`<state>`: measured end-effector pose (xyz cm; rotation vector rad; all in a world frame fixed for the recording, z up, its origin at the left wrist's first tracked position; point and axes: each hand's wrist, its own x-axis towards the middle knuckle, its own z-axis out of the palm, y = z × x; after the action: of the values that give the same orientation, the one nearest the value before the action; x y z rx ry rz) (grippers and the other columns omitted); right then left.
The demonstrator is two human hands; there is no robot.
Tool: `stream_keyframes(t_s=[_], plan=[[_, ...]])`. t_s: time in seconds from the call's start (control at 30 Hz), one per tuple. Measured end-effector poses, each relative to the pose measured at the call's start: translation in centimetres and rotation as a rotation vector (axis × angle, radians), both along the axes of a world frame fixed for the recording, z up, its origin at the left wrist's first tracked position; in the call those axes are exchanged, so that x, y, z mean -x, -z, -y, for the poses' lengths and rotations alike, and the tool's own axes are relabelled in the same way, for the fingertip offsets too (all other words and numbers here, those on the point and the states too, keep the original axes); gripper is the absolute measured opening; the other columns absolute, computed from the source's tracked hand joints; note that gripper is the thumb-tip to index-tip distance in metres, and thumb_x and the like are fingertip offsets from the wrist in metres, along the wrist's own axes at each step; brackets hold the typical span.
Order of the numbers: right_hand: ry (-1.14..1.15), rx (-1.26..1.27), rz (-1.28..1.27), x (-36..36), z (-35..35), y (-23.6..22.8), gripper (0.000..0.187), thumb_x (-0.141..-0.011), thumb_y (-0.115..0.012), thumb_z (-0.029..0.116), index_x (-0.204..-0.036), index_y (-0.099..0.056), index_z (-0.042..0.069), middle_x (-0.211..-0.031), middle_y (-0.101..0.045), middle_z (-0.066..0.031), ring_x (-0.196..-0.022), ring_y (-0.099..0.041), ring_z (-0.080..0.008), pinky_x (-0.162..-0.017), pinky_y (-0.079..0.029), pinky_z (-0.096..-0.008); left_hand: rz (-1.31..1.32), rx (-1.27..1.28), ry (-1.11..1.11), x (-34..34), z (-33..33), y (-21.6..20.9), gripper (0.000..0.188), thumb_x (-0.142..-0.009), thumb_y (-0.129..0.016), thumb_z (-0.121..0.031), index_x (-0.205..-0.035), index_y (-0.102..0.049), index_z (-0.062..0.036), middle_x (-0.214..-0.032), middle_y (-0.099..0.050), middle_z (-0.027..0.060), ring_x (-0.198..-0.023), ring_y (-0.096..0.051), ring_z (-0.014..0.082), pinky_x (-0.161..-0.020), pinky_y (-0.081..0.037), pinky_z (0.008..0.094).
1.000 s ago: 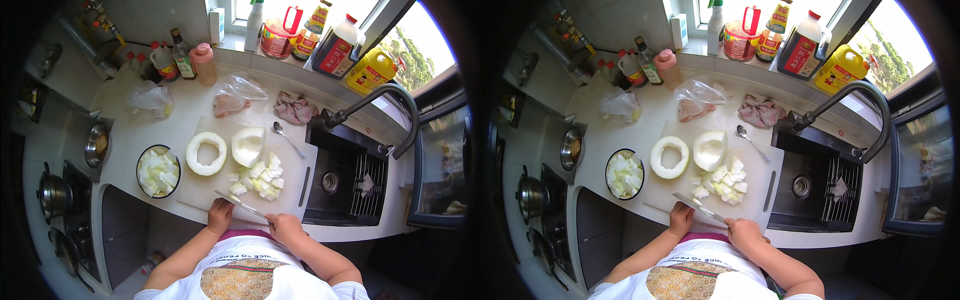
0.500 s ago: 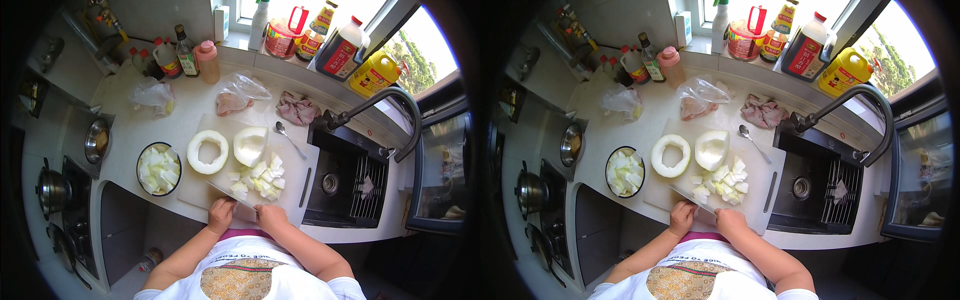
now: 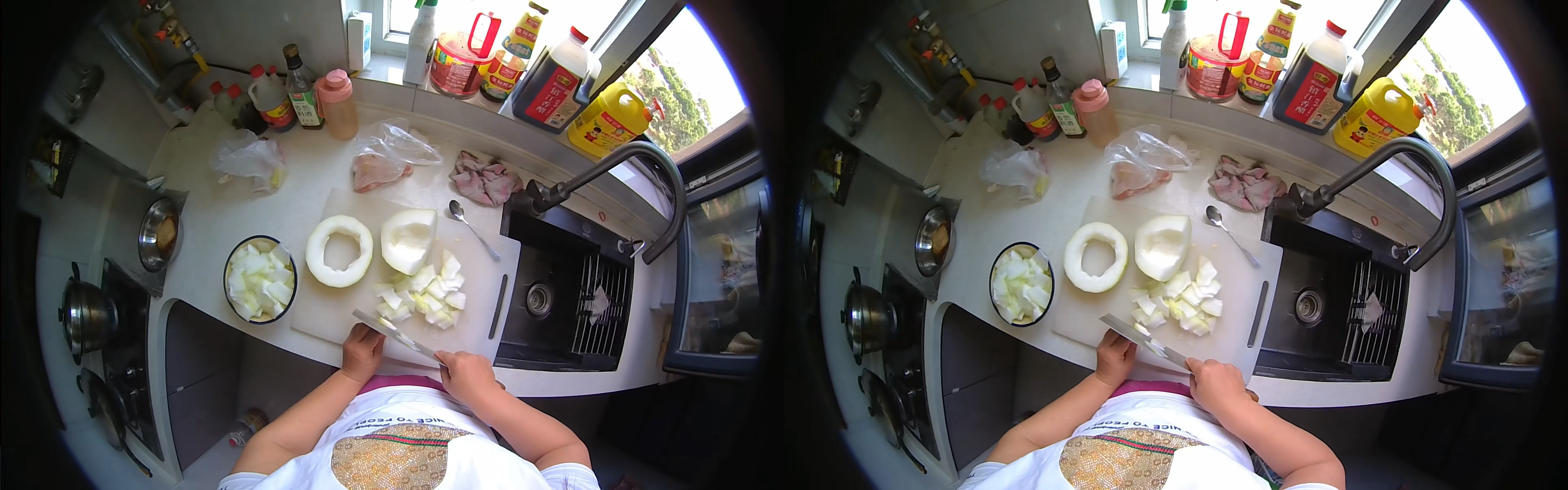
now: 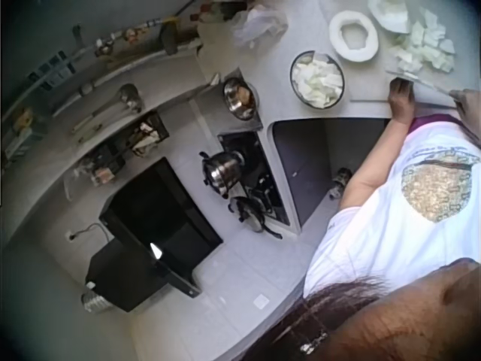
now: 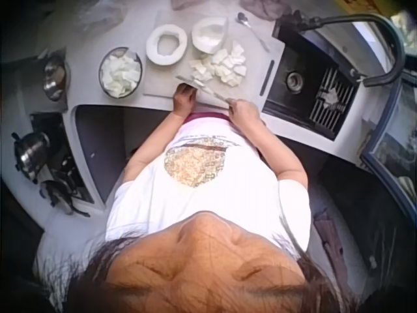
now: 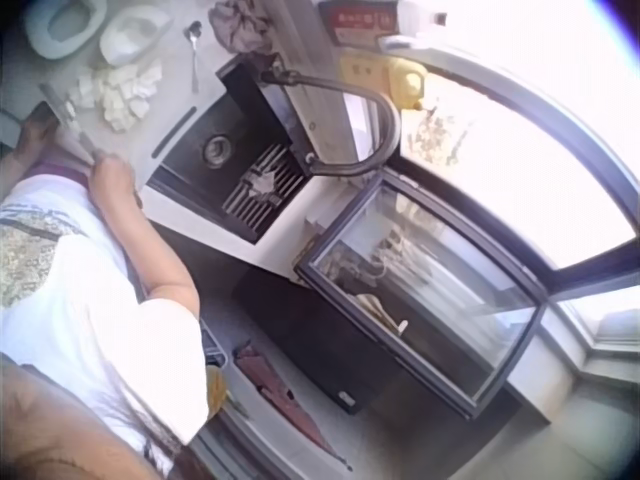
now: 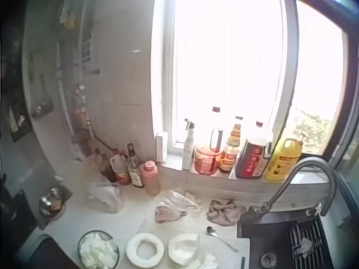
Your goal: The person chops a large white vegetable into cubes on a cutting board using a cleaver and transfers the pieces into a bowl. They then open a drawer to retrieve a metal bowl and place it on the counter.
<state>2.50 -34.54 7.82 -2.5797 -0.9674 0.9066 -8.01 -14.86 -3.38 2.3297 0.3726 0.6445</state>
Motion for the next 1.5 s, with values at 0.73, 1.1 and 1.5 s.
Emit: stream_keyframes(t_s=[0.73,1.1,1.5], plan=[[0.075,-0.116,0.038,0.0,-3.1,3.3,0.026,-0.082,-0.06,0.016,-0.105,-0.071,0.016,-0.079,-0.068,-0.0137,-0.072,-0.066,-0.034,-0.066,-0.053,-0.0457,0.056,0.056,0.004,0.4,0.1,0.2,0.018,-0.071,-0.069,0.003,-0.086,-0.069,-0.006,-0.09,-0.066,0.0105,-0.082,-0.064,0.0301,-0.07,-0.053,0.0387],[-0.039,-0.032,0.002,0.0,-0.4,0.3,0.024,-0.084,-0.057,0.015,-0.106,-0.068,0.012,-0.081,-0.068,-0.0158,-0.073,-0.067,-0.0351,-0.067,-0.053,-0.0467,-0.02,0.052,0.03,0.7,0.0,0.5,0.025,-0.071,-0.068,0.007,-0.093,-0.071,-0.0041,-0.098,-0.067,0.0149,-0.089,-0.065,0.0344,-0.074,-0.054,0.0395],[-0.051,0.045,-0.034,-0.3,-5.1,4.9,0.027,-0.083,-0.056,0.017,-0.106,-0.071,0.016,-0.082,-0.069,-0.0142,-0.073,-0.067,-0.0342,-0.066,-0.053,-0.0459,0.015,0.049,0.003,0.5,0.2,-0.2,0.018,-0.07,-0.068,0.004,-0.085,-0.069,-0.0066,-0.088,-0.066,0.0095,-0.082,-0.064,0.0304,-0.072,-0.053,0.0387]])
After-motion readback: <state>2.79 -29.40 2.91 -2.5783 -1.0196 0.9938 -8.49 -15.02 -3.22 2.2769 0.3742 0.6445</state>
